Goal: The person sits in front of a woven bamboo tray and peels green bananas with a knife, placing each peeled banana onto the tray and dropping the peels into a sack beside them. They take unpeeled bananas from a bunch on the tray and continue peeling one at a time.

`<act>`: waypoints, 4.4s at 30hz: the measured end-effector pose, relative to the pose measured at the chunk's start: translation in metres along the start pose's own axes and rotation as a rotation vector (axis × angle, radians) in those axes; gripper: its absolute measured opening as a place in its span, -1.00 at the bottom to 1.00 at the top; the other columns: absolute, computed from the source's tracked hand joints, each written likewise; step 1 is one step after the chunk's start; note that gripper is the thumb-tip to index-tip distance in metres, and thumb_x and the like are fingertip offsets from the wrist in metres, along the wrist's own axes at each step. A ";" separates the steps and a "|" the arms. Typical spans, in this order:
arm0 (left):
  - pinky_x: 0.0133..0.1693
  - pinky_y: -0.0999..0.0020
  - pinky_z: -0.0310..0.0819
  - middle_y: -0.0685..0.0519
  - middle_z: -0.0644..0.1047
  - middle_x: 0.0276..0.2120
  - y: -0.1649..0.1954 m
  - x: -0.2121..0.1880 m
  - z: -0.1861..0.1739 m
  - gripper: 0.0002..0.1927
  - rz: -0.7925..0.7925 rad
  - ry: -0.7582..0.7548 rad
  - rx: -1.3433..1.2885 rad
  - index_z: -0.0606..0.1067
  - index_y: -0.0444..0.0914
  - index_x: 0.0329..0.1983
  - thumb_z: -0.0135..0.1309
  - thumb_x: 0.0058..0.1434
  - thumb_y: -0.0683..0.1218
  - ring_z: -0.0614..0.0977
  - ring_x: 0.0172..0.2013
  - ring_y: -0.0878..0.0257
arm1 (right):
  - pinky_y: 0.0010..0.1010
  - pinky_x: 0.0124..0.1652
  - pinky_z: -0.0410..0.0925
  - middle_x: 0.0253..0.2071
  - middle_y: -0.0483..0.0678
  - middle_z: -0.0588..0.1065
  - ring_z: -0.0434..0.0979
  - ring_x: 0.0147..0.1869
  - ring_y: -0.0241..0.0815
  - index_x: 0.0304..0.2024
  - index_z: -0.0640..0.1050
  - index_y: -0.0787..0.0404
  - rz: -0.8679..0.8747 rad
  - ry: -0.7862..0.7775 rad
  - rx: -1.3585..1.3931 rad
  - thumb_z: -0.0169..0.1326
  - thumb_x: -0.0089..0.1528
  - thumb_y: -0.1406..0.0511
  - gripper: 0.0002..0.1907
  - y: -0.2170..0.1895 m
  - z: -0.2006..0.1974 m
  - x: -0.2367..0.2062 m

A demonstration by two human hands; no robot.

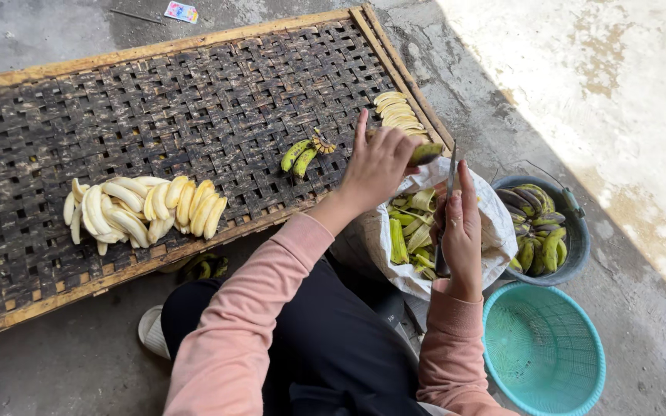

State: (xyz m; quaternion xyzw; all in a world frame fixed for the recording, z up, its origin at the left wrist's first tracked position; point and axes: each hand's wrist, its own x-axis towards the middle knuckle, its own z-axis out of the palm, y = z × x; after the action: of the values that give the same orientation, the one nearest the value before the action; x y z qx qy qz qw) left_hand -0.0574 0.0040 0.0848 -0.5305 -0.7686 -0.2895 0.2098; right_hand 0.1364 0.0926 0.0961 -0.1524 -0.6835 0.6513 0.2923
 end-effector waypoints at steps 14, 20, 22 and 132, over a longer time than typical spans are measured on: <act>0.43 -0.49 -0.24 0.11 0.49 0.17 0.054 -0.057 -0.002 -0.70 0.235 0.227 0.104 0.49 -0.15 0.20 0.02 0.41 -0.12 0.30 0.43 0.18 | -0.47 -0.27 0.32 -0.25 -0.08 0.43 0.41 -0.27 -0.29 0.24 0.39 0.25 -0.229 0.104 -0.409 -0.20 0.54 0.16 -0.64 -0.011 0.008 -0.033; 0.49 -0.26 -0.18 0.12 0.48 0.16 0.043 -0.062 -0.002 -0.66 0.204 0.221 -0.174 0.45 -0.11 0.21 0.02 0.38 -0.20 0.32 0.44 0.12 | -0.54 -0.63 0.15 -0.38 -0.07 0.33 0.26 -0.47 -0.33 -0.01 0.35 0.19 0.258 -0.045 0.435 -0.25 0.48 0.00 -0.60 -0.014 -0.006 -0.026; 0.53 -0.14 -0.04 0.13 0.48 0.16 0.043 -0.064 -0.003 -0.66 0.165 0.213 -0.253 0.42 -0.08 0.21 0.04 0.38 -0.19 0.31 0.47 0.05 | -0.57 -0.64 0.13 -0.40 -0.07 0.31 0.26 -0.47 -0.34 0.01 0.39 0.14 0.314 -0.045 0.506 -0.25 0.46 -0.03 -0.58 -0.007 -0.009 -0.024; -0.03 0.24 0.58 0.00 0.52 0.00 -0.018 -0.070 0.051 -0.57 -0.828 0.103 -1.587 0.33 -0.23 0.23 0.12 0.32 -0.21 0.57 -0.05 0.24 | -0.53 -0.59 0.19 -0.37 -0.10 0.38 0.24 -0.55 -0.42 0.11 0.50 0.26 0.077 0.320 0.039 0.03 0.47 0.20 -0.71 0.045 -0.021 -0.002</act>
State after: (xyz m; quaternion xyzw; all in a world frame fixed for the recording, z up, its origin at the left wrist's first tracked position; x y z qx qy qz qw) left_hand -0.0508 -0.0156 -0.0011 -0.1861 -0.4617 -0.8116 -0.3058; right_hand 0.1429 0.1131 0.0514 -0.2744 -0.6093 0.6424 0.3752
